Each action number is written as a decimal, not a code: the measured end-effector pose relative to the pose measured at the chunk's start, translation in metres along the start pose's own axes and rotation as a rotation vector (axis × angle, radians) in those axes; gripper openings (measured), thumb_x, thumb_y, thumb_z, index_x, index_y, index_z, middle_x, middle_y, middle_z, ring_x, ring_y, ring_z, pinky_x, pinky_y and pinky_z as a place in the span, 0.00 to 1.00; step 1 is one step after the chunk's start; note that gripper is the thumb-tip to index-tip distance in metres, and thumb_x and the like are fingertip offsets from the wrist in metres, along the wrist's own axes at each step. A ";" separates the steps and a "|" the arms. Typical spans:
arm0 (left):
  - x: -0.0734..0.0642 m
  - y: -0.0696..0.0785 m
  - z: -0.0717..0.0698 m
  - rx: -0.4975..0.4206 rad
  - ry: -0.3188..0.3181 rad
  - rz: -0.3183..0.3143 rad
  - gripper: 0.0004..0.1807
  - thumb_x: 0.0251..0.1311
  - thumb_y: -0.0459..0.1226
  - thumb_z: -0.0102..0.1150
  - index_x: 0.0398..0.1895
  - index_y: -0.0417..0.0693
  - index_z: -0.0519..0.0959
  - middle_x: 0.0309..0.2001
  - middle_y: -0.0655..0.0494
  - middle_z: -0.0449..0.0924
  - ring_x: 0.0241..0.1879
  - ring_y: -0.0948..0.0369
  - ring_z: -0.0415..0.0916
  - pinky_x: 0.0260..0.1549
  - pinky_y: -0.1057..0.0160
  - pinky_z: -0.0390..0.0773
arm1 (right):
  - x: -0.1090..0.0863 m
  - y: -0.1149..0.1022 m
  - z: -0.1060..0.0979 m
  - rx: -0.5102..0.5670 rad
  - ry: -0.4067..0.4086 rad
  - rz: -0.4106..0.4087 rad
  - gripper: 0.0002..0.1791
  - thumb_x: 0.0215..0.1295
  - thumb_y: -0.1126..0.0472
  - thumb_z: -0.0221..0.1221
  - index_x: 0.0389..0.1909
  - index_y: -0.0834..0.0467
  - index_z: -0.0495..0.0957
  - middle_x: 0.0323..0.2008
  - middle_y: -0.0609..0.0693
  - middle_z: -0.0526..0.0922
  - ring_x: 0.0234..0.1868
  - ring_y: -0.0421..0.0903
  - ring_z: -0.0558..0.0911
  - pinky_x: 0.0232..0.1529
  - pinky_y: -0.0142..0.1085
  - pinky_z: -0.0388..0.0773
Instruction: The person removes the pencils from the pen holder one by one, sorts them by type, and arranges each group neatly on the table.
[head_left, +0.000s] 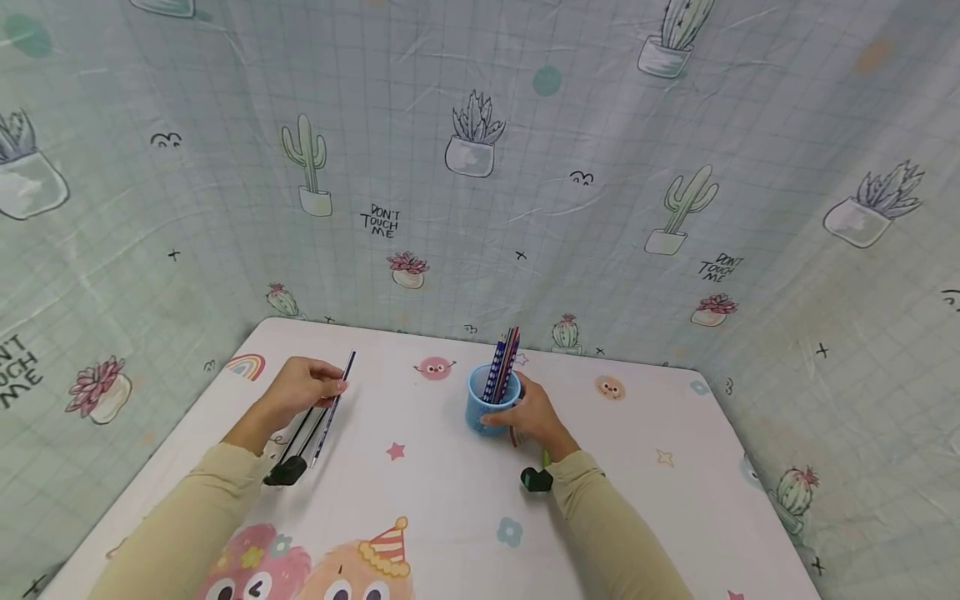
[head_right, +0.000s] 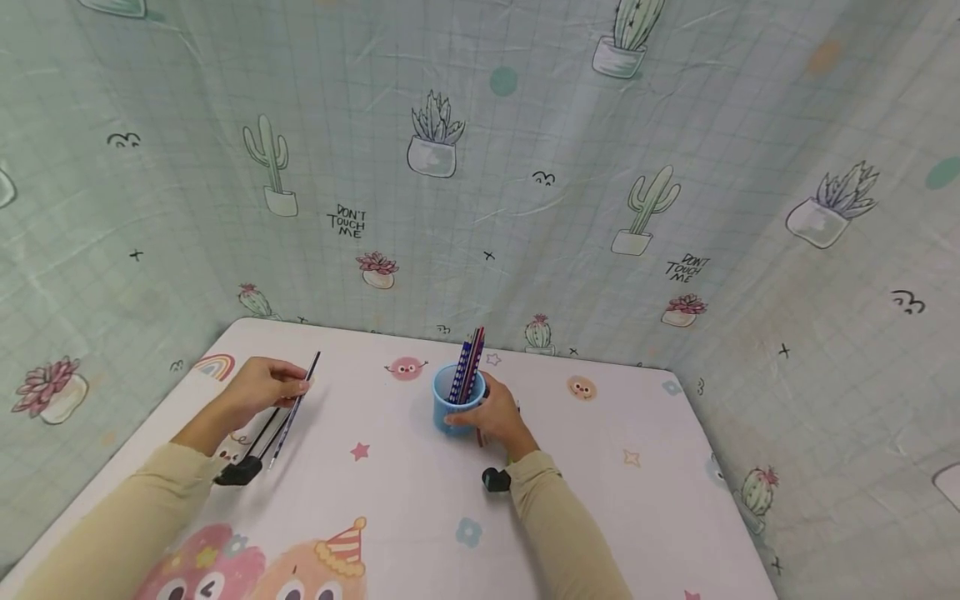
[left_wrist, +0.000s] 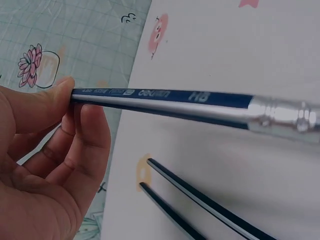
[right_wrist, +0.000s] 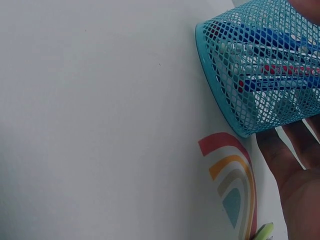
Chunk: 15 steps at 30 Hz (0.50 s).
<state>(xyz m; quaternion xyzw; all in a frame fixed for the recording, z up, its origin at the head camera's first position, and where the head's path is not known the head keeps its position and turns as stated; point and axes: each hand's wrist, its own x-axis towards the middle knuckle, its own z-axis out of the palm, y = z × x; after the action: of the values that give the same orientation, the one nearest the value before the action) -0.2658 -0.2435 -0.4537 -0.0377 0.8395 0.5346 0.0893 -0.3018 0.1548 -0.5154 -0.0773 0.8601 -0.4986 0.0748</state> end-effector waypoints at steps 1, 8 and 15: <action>0.000 -0.002 0.000 0.002 0.000 -0.004 0.23 0.63 0.34 0.63 0.56 0.26 0.75 0.44 0.45 0.85 0.34 0.67 0.80 0.38 0.64 0.86 | 0.000 0.000 0.000 0.001 0.000 0.000 0.53 0.35 0.49 0.82 0.67 0.50 0.69 0.63 0.50 0.79 0.66 0.55 0.75 0.70 0.56 0.67; 0.001 -0.018 0.002 0.034 0.029 -0.037 0.21 0.60 0.34 0.66 0.52 0.28 0.78 0.46 0.41 0.85 0.33 0.66 0.81 0.37 0.62 0.87 | 0.001 0.001 0.001 0.019 0.005 -0.011 0.52 0.34 0.51 0.82 0.66 0.50 0.70 0.62 0.50 0.80 0.66 0.54 0.76 0.70 0.55 0.67; 0.001 -0.030 0.004 0.144 0.075 -0.067 0.16 0.57 0.33 0.68 0.46 0.31 0.81 0.39 0.45 0.86 0.30 0.66 0.80 0.32 0.64 0.86 | 0.001 0.001 0.001 0.010 0.002 0.001 0.52 0.35 0.51 0.82 0.66 0.50 0.69 0.62 0.50 0.79 0.66 0.54 0.75 0.70 0.56 0.68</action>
<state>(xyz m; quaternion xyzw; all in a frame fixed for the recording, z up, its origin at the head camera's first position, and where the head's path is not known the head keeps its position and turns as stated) -0.2612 -0.2525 -0.4822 -0.0793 0.8769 0.4676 0.0779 -0.3026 0.1548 -0.5168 -0.0762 0.8577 -0.5030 0.0745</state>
